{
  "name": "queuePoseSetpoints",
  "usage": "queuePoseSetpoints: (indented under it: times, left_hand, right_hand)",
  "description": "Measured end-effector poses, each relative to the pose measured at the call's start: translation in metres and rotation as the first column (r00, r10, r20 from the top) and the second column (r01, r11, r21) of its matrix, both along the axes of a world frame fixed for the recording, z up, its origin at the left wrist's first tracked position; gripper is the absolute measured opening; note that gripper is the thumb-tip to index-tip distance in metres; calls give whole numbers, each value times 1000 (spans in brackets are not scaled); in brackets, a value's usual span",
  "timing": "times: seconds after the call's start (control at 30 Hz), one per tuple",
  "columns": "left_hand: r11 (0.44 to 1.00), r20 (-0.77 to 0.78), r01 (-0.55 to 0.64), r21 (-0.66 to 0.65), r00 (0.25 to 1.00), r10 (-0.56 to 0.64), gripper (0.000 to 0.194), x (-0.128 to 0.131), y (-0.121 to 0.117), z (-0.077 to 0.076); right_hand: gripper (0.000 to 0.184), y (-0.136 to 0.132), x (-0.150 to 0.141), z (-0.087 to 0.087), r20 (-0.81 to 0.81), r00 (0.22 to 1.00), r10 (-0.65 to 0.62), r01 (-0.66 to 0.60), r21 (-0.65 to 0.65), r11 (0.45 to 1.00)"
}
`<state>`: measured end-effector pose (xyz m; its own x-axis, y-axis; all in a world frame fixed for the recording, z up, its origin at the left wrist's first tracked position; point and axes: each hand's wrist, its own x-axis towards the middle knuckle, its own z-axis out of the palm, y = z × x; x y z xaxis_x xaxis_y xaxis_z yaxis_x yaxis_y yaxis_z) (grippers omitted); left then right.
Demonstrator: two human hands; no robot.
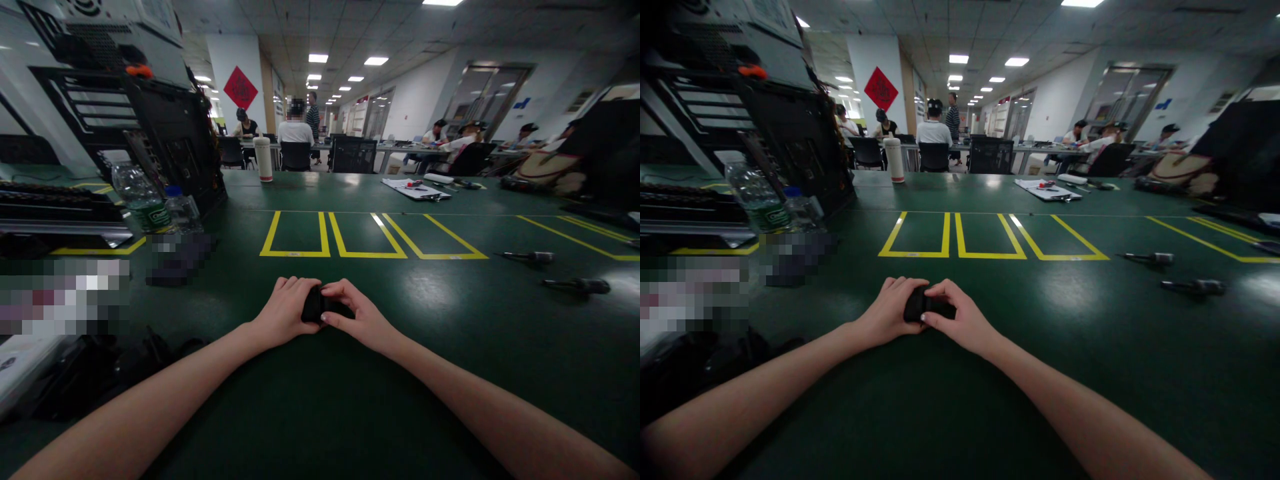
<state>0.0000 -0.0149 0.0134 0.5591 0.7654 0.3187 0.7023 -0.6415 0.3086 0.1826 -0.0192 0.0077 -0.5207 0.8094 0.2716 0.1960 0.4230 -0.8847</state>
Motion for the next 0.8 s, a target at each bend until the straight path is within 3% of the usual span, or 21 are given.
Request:
queuePoseSetpoints:
  times: [0.13,0.3,0.47,0.6,0.8]
  left_hand:
    - [1000,15,-3,8,1000,3,56,0,1,-3]
    - [999,3,16,-32,1000,-16,53,-1,-3,5]
    - [999,-8,10,-41,1000,-10,54,0,-4,8]
    - [999,-7,11,-40,1000,-11,53,0,-4,8]
    - [999,-3,7,-47,1000,-7,52,0,-4,8]
  right_hand:
    - [25,0,-2,-2,-9,999,-40,40,-26,999]
    - [33,-1,-1,1,14,1000,26,-24,-148,989]
    - [36,-3,1,1,38,999,35,-34,-46,998]
    - [28,-3,0,2,44,999,-15,15,14,1000]
    - [30,-3,-3,2,11,1000,-4,5,-103,995]
